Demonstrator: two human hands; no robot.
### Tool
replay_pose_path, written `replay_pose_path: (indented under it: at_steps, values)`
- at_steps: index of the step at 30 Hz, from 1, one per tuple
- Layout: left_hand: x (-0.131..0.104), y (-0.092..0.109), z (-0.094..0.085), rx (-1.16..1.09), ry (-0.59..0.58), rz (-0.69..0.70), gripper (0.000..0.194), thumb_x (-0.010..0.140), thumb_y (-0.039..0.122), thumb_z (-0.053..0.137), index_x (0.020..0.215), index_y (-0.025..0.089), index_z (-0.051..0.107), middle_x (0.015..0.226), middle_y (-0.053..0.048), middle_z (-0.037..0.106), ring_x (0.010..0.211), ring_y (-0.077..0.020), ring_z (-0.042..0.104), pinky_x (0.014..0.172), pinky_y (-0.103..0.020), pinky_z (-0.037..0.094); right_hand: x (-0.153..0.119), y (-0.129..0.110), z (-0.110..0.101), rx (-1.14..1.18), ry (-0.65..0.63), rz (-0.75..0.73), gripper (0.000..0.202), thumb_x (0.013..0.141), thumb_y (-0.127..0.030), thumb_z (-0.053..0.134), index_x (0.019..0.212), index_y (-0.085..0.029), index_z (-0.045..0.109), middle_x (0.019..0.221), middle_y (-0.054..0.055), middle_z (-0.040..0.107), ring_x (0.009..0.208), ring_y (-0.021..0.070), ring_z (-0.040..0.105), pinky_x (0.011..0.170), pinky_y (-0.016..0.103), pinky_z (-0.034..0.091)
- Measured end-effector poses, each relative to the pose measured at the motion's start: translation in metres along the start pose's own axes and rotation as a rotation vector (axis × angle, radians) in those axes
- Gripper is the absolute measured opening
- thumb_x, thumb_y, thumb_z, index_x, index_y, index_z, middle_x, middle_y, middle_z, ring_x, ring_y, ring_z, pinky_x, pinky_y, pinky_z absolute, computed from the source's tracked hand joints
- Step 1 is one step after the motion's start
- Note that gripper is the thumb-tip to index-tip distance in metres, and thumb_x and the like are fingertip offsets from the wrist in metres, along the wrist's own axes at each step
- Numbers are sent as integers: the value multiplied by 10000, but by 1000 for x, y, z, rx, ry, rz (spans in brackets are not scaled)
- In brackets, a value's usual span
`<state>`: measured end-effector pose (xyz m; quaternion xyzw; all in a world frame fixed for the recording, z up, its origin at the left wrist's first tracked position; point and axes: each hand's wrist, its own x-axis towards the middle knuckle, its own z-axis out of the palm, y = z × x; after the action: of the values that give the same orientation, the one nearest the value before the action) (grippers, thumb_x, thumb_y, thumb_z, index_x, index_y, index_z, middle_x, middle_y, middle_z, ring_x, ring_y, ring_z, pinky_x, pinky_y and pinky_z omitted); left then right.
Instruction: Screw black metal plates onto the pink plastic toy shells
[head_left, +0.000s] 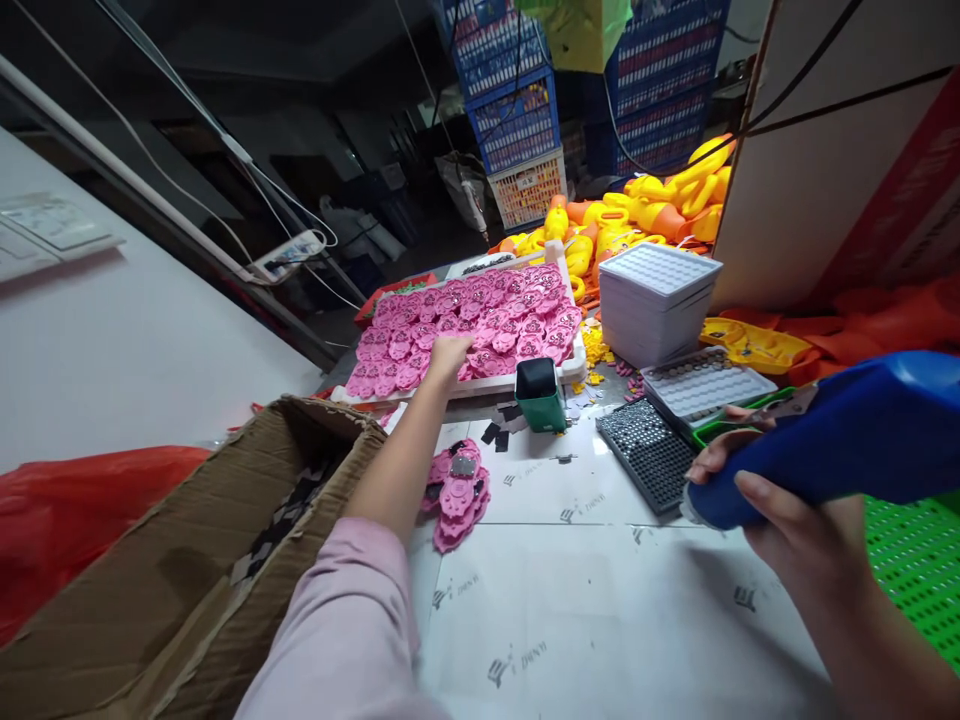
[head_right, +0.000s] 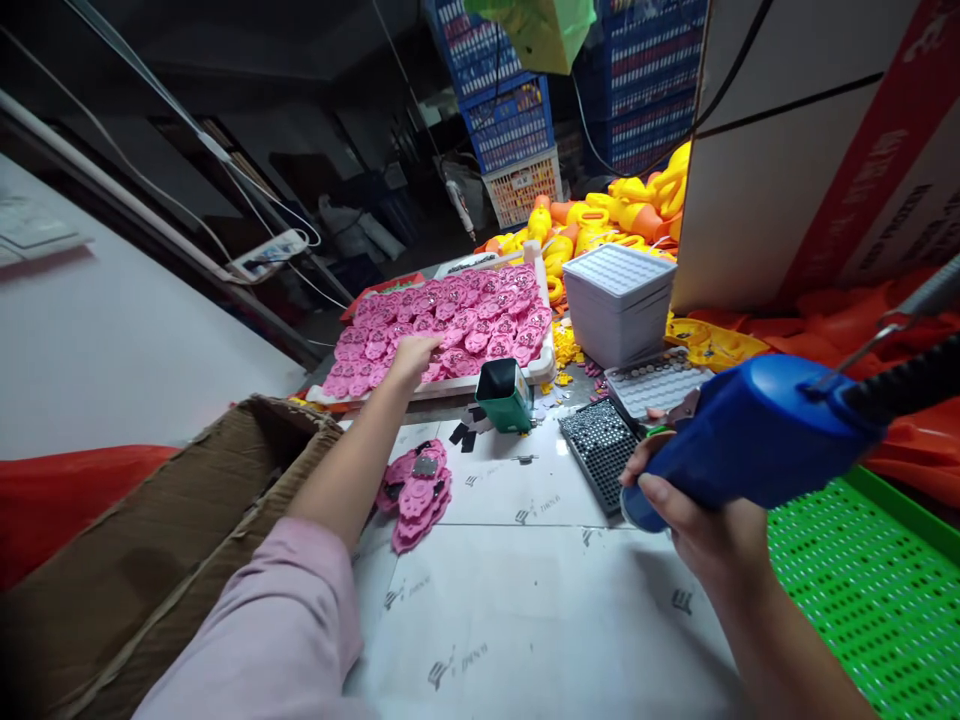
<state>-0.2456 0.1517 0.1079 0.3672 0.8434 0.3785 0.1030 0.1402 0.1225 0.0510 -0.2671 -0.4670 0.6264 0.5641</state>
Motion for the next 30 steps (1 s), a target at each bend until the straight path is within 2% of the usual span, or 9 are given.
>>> replay_pose_path:
  at_steps: [3,6,10,12,16,20,23,26,30]
  values:
    - [4,21,-25,-11,21,61,269,922,338,584,1078,120,609,1023,-66,637,857,-165,629,742,-334,547,-1,-1,1,22,4,16,483,584,-371,812,994,-238,595,671,8,634,599,192,619,570,340,549]
    - [12,60,-47,-42,77,175,194,836,223,628,701,85,612,621,-2,548,577,-88,503,538,-196,401,-2,-3,2,38,10,23,465,574,-348,818,967,-236,595,668,18,635,591,198,617,560,343,547]
    - [10,111,-63,-145,92,356,129,716,171,637,613,119,581,531,30,491,491,-53,390,493,-183,296,-3,-5,4,38,14,24,484,567,-318,815,982,-226,586,651,19,643,579,198,619,562,340,541]
    - [-2,121,-63,-200,2,441,129,705,200,628,606,127,590,519,23,497,465,-58,370,480,-202,280,-2,-6,5,41,26,13,488,558,-315,813,974,-230,573,654,11,648,583,194,624,573,336,540]
    - [-49,103,-51,-145,-223,471,185,716,286,638,621,129,624,509,24,490,455,-69,382,493,-218,307,-2,-9,4,52,38,13,501,550,-330,808,974,-235,560,654,1,652,578,190,624,584,337,538]
    - [-111,63,-30,84,-664,418,268,782,376,622,687,129,664,588,-10,590,531,-108,506,514,-219,351,-2,-13,2,55,33,13,461,561,-306,805,955,-237,575,664,1,650,600,191,618,588,333,529]
    - [-151,39,-12,222,-840,438,284,861,360,557,729,142,681,691,-26,669,644,-135,594,583,-220,400,-2,-14,1,53,10,14,467,568,-301,805,980,-248,592,647,-2,648,595,195,615,597,339,524]
    - [-176,20,4,422,-880,501,238,873,282,550,755,149,709,744,-35,699,692,-151,610,626,-231,402,-2,-14,0,45,7,1,471,566,-315,813,987,-261,609,638,-4,650,575,201,612,595,356,521]
    - [-189,2,20,498,-869,524,180,833,210,585,752,150,734,743,-55,706,685,-171,602,611,-250,381,-2,-12,1,31,7,12,454,552,-323,831,953,-267,625,661,6,657,591,205,617,605,372,521]
